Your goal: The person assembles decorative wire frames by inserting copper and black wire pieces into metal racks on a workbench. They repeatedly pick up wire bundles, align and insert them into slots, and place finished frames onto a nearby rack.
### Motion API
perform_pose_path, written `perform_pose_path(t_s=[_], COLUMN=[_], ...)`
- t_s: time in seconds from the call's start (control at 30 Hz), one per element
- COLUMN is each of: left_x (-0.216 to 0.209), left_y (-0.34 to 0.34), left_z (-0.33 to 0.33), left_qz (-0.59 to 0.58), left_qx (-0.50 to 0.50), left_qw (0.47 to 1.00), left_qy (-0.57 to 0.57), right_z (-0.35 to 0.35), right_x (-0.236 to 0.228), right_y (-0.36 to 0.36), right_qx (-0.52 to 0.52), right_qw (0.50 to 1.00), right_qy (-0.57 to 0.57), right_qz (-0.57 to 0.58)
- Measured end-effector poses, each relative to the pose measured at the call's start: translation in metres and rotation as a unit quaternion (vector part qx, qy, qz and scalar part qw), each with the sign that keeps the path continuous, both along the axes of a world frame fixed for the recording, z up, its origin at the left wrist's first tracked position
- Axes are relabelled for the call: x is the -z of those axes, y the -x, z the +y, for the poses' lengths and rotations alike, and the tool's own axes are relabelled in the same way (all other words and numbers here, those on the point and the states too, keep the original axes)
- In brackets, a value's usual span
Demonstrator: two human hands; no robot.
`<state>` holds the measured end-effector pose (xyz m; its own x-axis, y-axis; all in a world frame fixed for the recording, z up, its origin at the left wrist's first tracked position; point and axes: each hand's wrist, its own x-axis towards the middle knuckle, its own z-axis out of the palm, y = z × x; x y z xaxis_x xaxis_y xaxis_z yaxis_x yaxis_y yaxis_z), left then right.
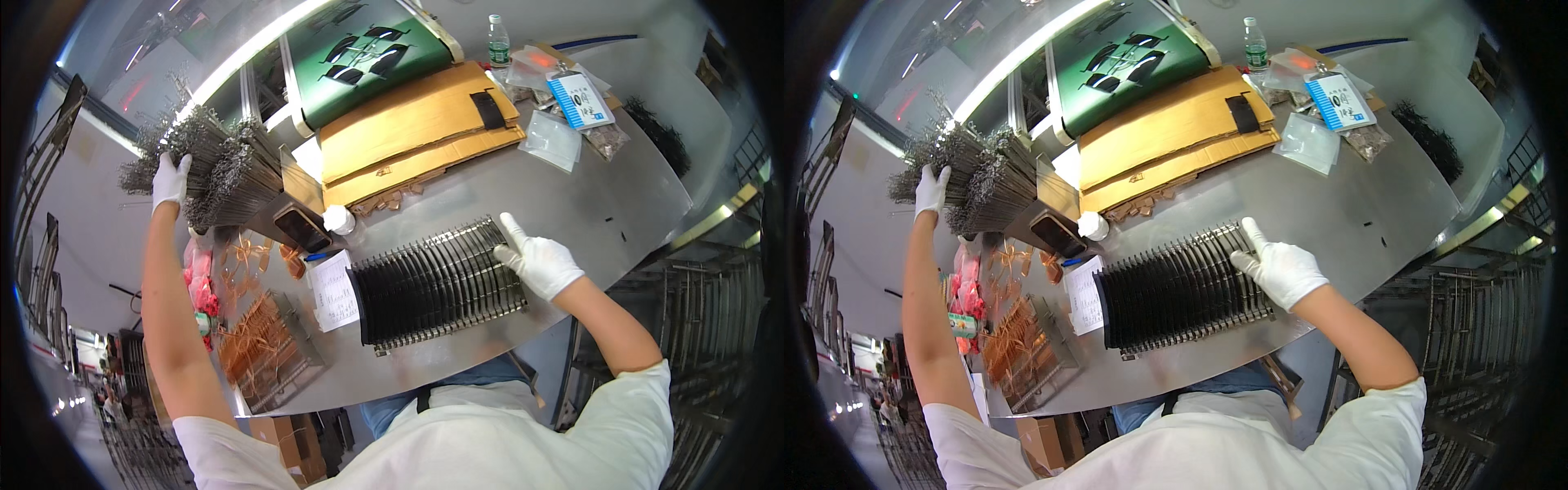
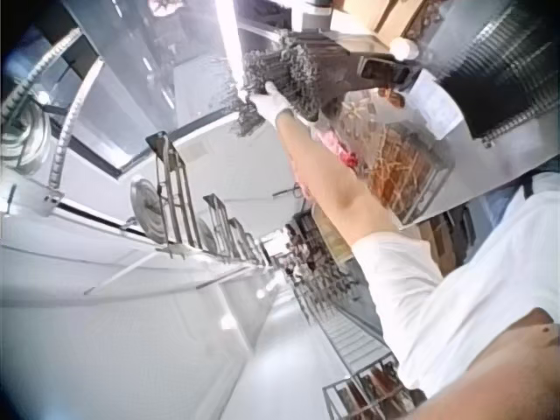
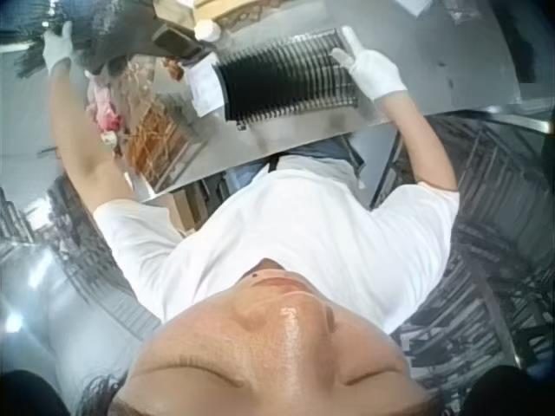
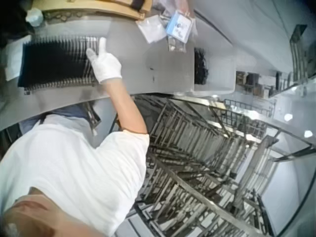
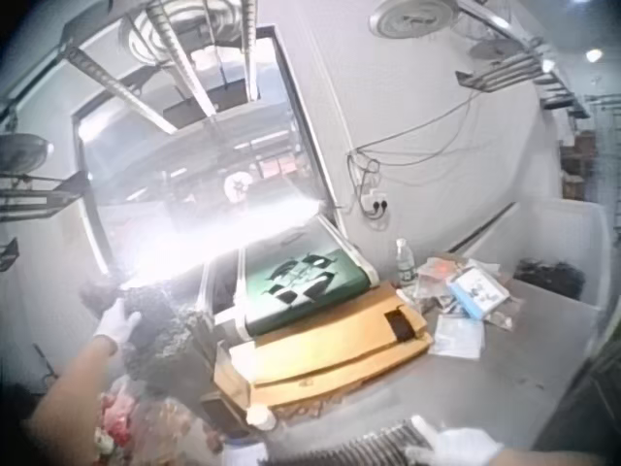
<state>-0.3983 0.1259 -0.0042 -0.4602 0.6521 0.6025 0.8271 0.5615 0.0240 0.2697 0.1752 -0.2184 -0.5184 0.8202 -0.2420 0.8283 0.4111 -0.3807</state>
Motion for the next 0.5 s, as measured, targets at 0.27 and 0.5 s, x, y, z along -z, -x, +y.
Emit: perform_pose_path(t_s=[0.27,0.5], left_x=[-0.01,-0.137], left_y=[0.004,-0.022], left_z=[0.007,-0.06], left_qz=[-0.059,-0.261], left_qx=[-0.016,0.301], left_qw=[0.988,0.697], left_qy=[-0.14,-0.596], right_z=[-0.011,-0.068], right_x=[0.045,0.15], right_y=[-0.072,-0.036], right_qx=[-0.122,0.07], right_qw=[0.975,0.991], right_qy=[0.183,-0.06], right_qz=[-0.018,0.098])
